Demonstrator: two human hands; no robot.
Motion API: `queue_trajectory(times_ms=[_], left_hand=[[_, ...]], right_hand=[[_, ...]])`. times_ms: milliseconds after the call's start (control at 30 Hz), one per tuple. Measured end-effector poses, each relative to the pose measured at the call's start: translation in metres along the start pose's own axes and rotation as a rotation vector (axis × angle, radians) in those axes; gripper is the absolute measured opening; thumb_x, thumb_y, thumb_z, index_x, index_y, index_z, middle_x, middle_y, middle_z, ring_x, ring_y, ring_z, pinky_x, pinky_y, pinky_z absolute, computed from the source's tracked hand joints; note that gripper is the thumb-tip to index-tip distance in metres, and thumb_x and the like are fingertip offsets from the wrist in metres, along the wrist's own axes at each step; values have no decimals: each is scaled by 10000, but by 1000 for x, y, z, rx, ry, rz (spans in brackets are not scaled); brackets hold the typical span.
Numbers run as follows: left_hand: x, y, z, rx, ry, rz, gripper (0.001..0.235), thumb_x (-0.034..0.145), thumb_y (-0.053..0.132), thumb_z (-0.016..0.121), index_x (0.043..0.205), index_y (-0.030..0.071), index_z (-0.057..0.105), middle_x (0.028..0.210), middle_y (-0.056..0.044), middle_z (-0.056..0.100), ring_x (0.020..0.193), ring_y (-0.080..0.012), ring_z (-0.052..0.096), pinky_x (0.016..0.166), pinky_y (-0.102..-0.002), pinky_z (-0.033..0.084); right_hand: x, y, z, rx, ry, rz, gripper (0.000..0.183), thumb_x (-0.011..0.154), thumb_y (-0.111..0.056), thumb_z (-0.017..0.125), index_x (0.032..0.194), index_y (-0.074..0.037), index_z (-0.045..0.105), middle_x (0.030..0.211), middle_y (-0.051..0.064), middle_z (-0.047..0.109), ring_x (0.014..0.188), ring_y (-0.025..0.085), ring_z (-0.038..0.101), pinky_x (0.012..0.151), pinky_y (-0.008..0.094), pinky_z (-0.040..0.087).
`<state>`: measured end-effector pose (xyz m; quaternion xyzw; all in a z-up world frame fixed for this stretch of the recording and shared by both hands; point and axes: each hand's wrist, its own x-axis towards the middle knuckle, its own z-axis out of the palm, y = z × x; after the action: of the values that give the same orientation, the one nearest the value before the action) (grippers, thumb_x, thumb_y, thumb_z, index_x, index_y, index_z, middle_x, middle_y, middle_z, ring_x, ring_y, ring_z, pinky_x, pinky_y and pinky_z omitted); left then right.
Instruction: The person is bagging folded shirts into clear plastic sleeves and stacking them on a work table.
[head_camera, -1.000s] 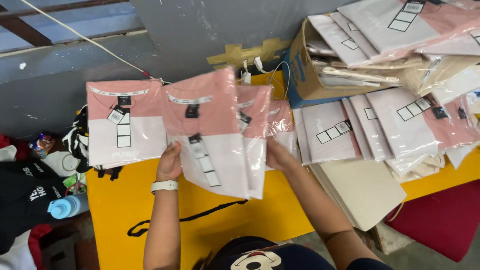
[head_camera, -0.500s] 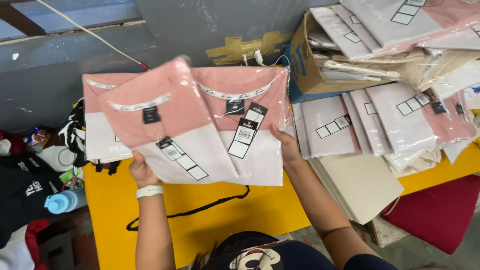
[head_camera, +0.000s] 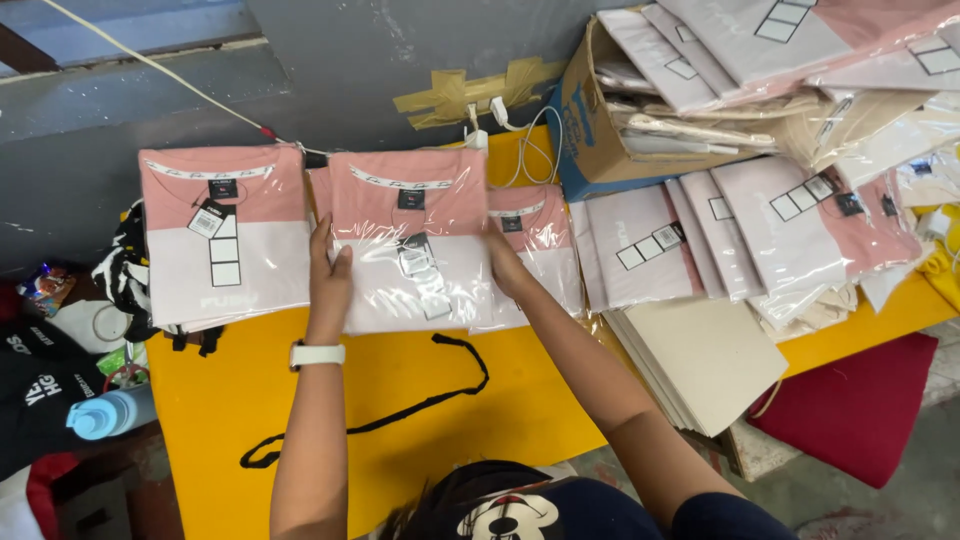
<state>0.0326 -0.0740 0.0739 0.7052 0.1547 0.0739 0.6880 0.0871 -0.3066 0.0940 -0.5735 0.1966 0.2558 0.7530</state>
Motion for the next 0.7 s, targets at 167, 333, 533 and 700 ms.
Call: queue_trajectory(times_ms=[167, 333, 533, 700], left_hand=[[47, -101, 10, 591, 157, 35, 522, 1073, 130, 507, 1568, 121, 342, 1351, -313, 499, 1250, -499, 560, 1042, -579, 483], [46, -61, 23, 957, 209, 179, 639, 997, 220, 620, 1566, 63, 375, 1560, -274, 324, 1379, -493, 409, 1108, -603, 381], [28, -67, 29, 1322, -395, -37, 850, 940, 457, 629, 1634, 276, 174, 1715, -152, 41, 1557, -406, 60, 1185, -680, 111], [36, -91, 32, 1400, -416, -88, 894, 981, 426, 590, 1651, 334, 4, 1724, -110, -103, 1573, -362, -61, 1197, -672, 75]], right_hand=[[111, 98, -33, -382, 27, -283, 986, 837, -241, 883, 1598, -38, 291, 1592, 218, 396, 1504, 349, 325, 1252, 501, 225], [169, 88, 4, -447, 27, -424, 875, 823, -249, 878, 1533, -60, 403, 1495, 189, 498, 1423, 328, 440, 1222, 492, 326], [192, 47, -9, -1122, 180, -522, 675, 883, -368, 750, 1474, -182, 481, 1496, 125, 438, 1357, 354, 463, 1104, 491, 426], [192, -1, -84, -1697, 588, -693, 596, 738, -128, 816, 1281, -269, 615, 1437, 34, 463, 1217, 324, 486, 909, 506, 492]])
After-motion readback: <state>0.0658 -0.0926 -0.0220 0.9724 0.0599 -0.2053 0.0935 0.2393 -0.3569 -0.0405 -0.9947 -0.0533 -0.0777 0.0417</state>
